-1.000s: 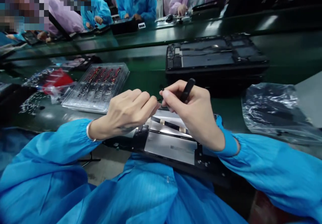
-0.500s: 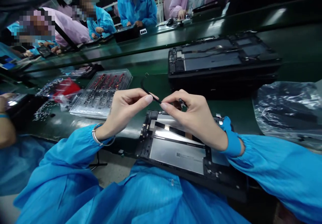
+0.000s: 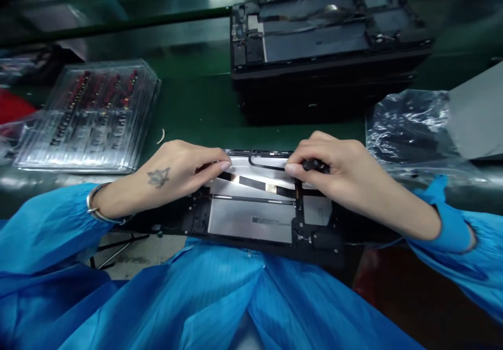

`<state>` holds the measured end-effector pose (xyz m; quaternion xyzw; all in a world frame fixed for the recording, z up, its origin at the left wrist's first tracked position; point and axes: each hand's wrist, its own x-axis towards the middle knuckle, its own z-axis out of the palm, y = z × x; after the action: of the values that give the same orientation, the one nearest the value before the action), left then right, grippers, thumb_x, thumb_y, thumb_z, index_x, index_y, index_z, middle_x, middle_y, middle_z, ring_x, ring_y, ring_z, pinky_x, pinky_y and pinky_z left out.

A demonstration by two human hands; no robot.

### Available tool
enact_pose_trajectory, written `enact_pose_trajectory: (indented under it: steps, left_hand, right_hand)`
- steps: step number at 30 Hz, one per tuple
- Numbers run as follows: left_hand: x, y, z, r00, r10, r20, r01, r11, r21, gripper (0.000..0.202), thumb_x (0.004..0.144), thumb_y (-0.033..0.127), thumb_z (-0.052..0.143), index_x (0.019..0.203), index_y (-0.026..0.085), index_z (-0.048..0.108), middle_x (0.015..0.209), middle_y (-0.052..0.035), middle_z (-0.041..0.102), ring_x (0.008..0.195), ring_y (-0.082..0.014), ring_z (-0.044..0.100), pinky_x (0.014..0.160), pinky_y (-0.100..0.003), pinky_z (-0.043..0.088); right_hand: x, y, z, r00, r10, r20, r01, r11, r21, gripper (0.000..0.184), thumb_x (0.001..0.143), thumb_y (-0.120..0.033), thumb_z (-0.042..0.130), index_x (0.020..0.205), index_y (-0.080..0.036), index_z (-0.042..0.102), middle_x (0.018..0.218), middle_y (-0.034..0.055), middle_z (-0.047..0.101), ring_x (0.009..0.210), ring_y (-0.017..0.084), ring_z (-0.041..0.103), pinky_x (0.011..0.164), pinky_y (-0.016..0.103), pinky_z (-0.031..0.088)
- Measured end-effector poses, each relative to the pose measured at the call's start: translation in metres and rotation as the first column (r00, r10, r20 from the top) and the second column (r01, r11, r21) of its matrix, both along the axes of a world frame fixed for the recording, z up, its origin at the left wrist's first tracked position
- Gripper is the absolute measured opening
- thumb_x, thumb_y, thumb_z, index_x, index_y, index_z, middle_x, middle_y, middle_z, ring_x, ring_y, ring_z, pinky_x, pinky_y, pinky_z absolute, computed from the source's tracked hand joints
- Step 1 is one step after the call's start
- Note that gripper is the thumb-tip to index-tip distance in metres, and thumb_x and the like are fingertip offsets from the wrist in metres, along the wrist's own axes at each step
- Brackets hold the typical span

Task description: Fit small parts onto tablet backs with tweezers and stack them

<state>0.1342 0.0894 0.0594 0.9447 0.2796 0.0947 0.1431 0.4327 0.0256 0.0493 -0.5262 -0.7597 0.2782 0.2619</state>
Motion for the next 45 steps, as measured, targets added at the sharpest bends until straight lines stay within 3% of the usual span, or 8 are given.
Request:
enact_pose_trajectory:
  steps: [8, 12, 15, 20, 27, 35, 41, 45]
  left_hand:
    - [0.008, 0.008, -0.015, 0.987, -0.159, 0.022, 0.155, 0.981, 0.120, 0.037, 0.111, 0.032, 0.040, 0.087, 0.016, 0.064, 0.078, -0.0023, 0.063, 0.070, -0.0162, 0.056, 0.063, -0.031, 0.037]
    - [0.008, 0.013, -0.024, 0.977, -0.204, 0.068, 0.192, 0.969, 0.155, 0.032, 0.111, 0.031, 0.039, 0.104, 0.015, 0.066, 0.110, -0.0095, 0.067, 0.097, -0.0215, 0.061, 0.082, -0.035, 0.050]
    - [0.009, 0.016, -0.029, 0.970, -0.232, 0.075, 0.222, 0.968, 0.117, 0.027, 0.111, 0.028, 0.039, 0.114, 0.015, 0.062, 0.137, -0.0145, 0.060, 0.117, -0.0242, 0.060, 0.093, -0.038, 0.054]
    - [0.012, 0.017, -0.034, 0.965, -0.259, 0.047, 0.256, 0.965, 0.065, 0.025, 0.110, 0.026, 0.036, 0.121, 0.014, 0.056, 0.154, -0.0169, 0.049, 0.129, -0.0267, 0.058, 0.102, -0.043, 0.056]
    - [0.018, 0.017, -0.025, 0.945, -0.327, -0.013, 0.327, 0.942, 0.076, 0.024, 0.106, 0.011, 0.039, 0.121, 0.011, 0.057, 0.159, -0.0210, 0.046, 0.138, -0.0279, 0.054, 0.109, -0.046, 0.054]
    - [0.022, 0.019, -0.028, 0.929, -0.353, -0.114, 0.370, 0.901, 0.228, 0.025, 0.108, 0.016, 0.037, 0.118, 0.009, 0.059, 0.154, -0.0172, 0.053, 0.132, -0.0286, 0.057, 0.104, -0.043, 0.056]
    - [0.028, 0.024, -0.033, 0.896, -0.405, -0.180, 0.441, 0.772, 0.457, 0.026, 0.108, 0.018, 0.039, 0.120, 0.009, 0.061, 0.142, -0.0194, 0.063, 0.127, -0.0324, 0.064, 0.098, -0.044, 0.059]
    - [0.032, 0.025, -0.030, 0.883, -0.416, -0.217, 0.465, 0.713, 0.524, 0.032, 0.109, 0.016, 0.034, 0.119, 0.011, 0.064, 0.135, -0.0183, 0.069, 0.123, -0.0276, 0.068, 0.101, -0.040, 0.057]
  right_hand:
    - [0.017, 0.009, -0.011, 0.984, -0.109, 0.140, 0.134, 0.973, -0.189, 0.046, 0.087, -0.067, 0.064, 0.083, -0.024, 0.077, 0.089, 0.0049, 0.069, 0.075, 0.023, 0.064, 0.069, 0.038, 0.043]
    - [0.010, 0.013, -0.008, 0.975, -0.119, 0.190, 0.156, 0.970, -0.188, 0.062, 0.082, -0.082, 0.057, 0.079, -0.023, 0.077, 0.084, 0.0067, 0.070, 0.073, 0.026, 0.064, 0.066, 0.039, 0.043]
    - [0.009, 0.015, -0.008, 0.973, -0.105, 0.206, 0.140, 0.976, -0.164, 0.066, 0.083, -0.085, 0.054, 0.078, -0.023, 0.077, 0.082, 0.0074, 0.069, 0.069, 0.025, 0.063, 0.064, 0.038, 0.042]
    - [0.013, 0.017, -0.012, 0.979, -0.075, 0.188, 0.095, 0.990, -0.102, 0.060, 0.085, -0.081, 0.057, 0.079, -0.025, 0.076, 0.078, 0.0063, 0.068, 0.062, 0.023, 0.061, 0.057, 0.036, 0.041]
    - [0.015, 0.021, -0.011, 0.979, -0.056, 0.194, 0.075, 0.993, -0.094, 0.052, 0.086, -0.074, 0.062, 0.076, -0.025, 0.076, 0.079, 0.0062, 0.069, 0.061, 0.023, 0.062, 0.057, 0.036, 0.042]
    - [0.017, 0.022, -0.011, 0.980, -0.037, 0.194, 0.055, 0.995, -0.087, 0.048, 0.087, -0.070, 0.065, 0.076, -0.024, 0.077, 0.077, 0.0055, 0.070, 0.061, 0.020, 0.062, 0.057, 0.033, 0.042]
    - [0.014, 0.022, -0.008, 0.989, -0.031, 0.147, 0.044, 0.996, -0.084, 0.052, 0.087, -0.074, 0.063, 0.076, -0.024, 0.075, 0.075, 0.0049, 0.071, 0.060, 0.021, 0.062, 0.056, 0.034, 0.042]
    - [0.014, 0.021, -0.004, 0.996, -0.018, 0.088, 0.030, 0.990, -0.137, 0.052, 0.088, -0.074, 0.063, 0.076, -0.024, 0.074, 0.072, 0.0035, 0.071, 0.061, 0.020, 0.063, 0.055, 0.033, 0.041]
